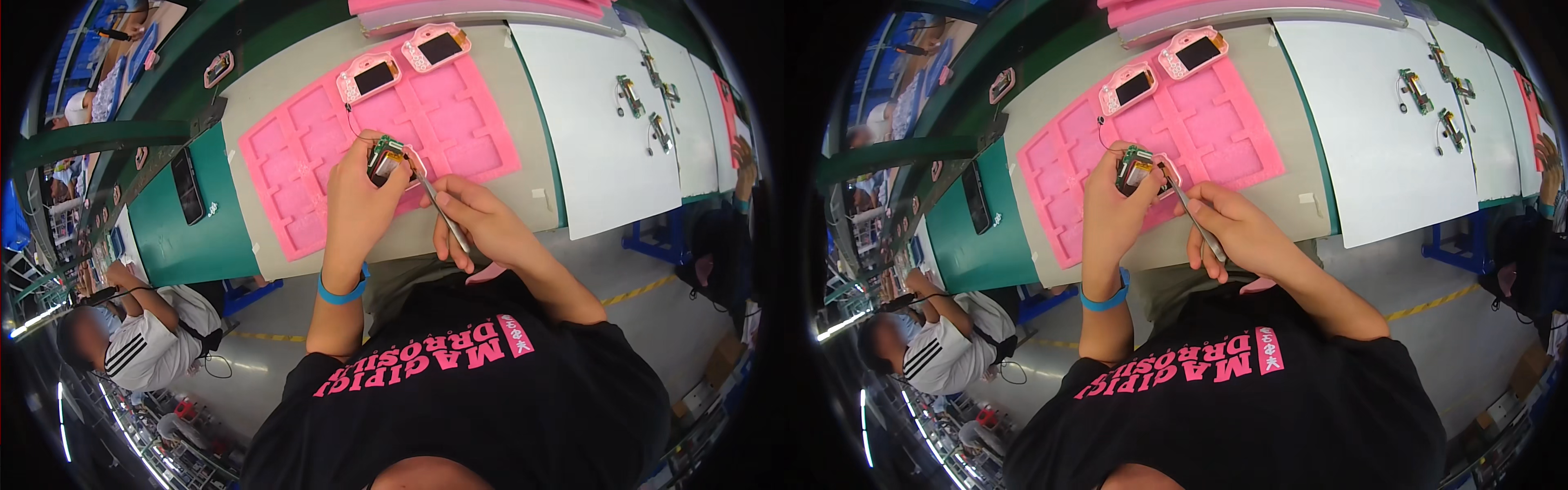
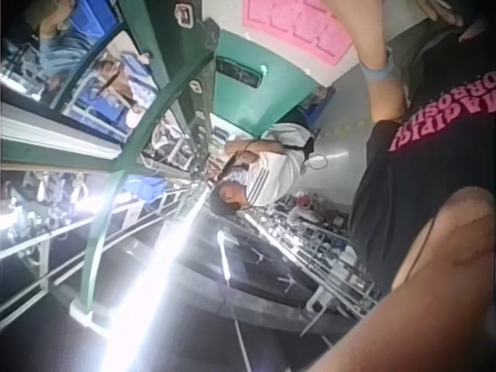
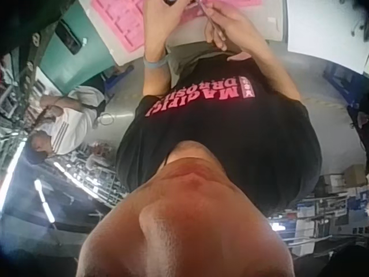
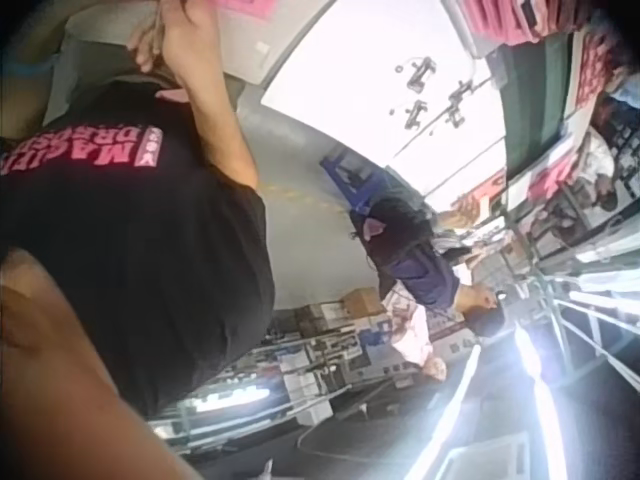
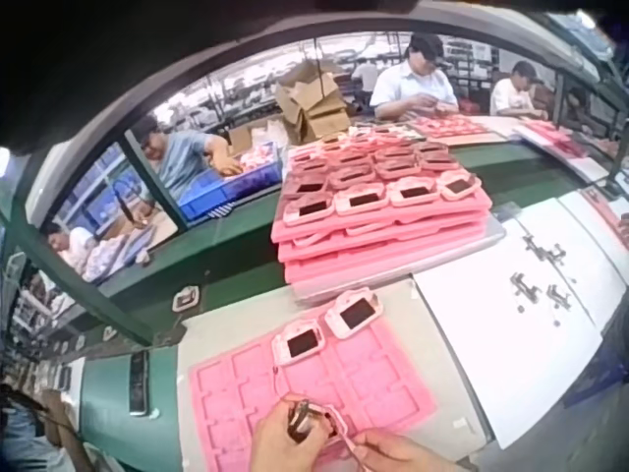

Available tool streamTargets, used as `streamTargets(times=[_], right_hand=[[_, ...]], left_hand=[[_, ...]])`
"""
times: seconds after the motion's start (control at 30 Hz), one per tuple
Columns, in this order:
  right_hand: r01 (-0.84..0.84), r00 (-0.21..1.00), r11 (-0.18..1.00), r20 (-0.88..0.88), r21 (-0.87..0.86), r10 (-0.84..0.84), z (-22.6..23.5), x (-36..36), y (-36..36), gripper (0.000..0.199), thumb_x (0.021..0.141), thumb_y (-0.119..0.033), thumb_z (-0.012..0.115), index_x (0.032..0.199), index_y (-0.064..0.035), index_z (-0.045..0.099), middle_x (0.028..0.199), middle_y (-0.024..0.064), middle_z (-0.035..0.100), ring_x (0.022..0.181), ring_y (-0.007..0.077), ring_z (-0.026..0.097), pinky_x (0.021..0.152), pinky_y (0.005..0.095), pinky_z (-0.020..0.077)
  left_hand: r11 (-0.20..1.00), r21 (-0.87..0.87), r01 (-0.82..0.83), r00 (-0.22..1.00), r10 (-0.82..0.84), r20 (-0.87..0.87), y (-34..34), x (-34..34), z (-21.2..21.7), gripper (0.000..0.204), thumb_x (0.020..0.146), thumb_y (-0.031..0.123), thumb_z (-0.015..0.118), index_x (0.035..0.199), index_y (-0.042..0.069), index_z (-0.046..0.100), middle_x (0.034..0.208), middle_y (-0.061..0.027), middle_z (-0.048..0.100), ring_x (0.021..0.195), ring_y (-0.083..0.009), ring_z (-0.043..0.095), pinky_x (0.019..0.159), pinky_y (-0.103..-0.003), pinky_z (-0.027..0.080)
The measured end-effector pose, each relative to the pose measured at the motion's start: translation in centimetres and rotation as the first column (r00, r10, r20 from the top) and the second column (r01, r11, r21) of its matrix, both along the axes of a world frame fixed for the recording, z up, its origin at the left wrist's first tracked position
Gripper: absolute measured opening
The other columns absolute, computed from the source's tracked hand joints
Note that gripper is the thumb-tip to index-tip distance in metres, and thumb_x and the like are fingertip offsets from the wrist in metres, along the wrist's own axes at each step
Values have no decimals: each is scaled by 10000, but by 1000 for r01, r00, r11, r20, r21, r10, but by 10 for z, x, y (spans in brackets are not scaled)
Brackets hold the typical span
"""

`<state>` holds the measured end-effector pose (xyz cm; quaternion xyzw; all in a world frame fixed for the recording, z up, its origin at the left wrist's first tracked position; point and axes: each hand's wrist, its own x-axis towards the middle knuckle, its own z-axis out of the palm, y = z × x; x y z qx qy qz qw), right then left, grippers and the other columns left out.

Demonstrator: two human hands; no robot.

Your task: Assembling components and managing wiring for small handheld electronic devices at a manufacturing workstation.

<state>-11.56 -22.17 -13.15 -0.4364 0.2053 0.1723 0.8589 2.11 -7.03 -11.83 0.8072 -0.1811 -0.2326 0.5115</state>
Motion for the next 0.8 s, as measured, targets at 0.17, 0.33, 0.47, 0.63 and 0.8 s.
streamTargets(times=[0.17,0.33,0.47,0.63,0.8], right_hand=[[27,1000,999,-13,-40,-27,-1,6,7,203,1173,-196,419,1232,-44,541,664,117,662,379,147,471,382,250,375],[13,1000,999,-14,-40,-14,0,7,11,150,1161,-171,441,1185,-55,533,669,103,646,393,130,437,381,267,349],[21,999,1000,26,-18,-21,-1,1,10,153,1160,-170,430,1173,-62,539,669,89,642,419,115,441,404,245,339],[86,995,981,73,-173,-74,-4,-8,14,126,1144,-134,450,1146,-70,559,674,70,634,475,104,453,456,220,336],[109,989,931,130,-349,-67,4,-8,24,101,1120,-110,493,1144,-62,578,654,32,609,498,69,428,476,198,296]], left_hand=[[999,-29,13,1000,-13,-25,3,2,-1,204,907,65,717,1100,26,662,898,-57,751,746,-133,650,674,-278,505],[1000,-18,11,999,-11,34,10,1,-3,226,906,70,727,1109,7,650,893,-68,742,732,-160,635,662,-288,496],[996,-91,-16,1000,17,18,18,-2,8,277,934,48,756,1186,8,649,917,-62,727,719,-97,608,656,-230,505],[997,-36,64,953,-72,-294,41,-6,14,239,966,74,742,1186,16,668,875,-57,713,705,-94,601,633,-231,500],[980,-192,53,870,-140,-473,46,-7,14,187,1007,92,706,1180,24,686,841,-48,700,686,-89,589,601,-220,476]])
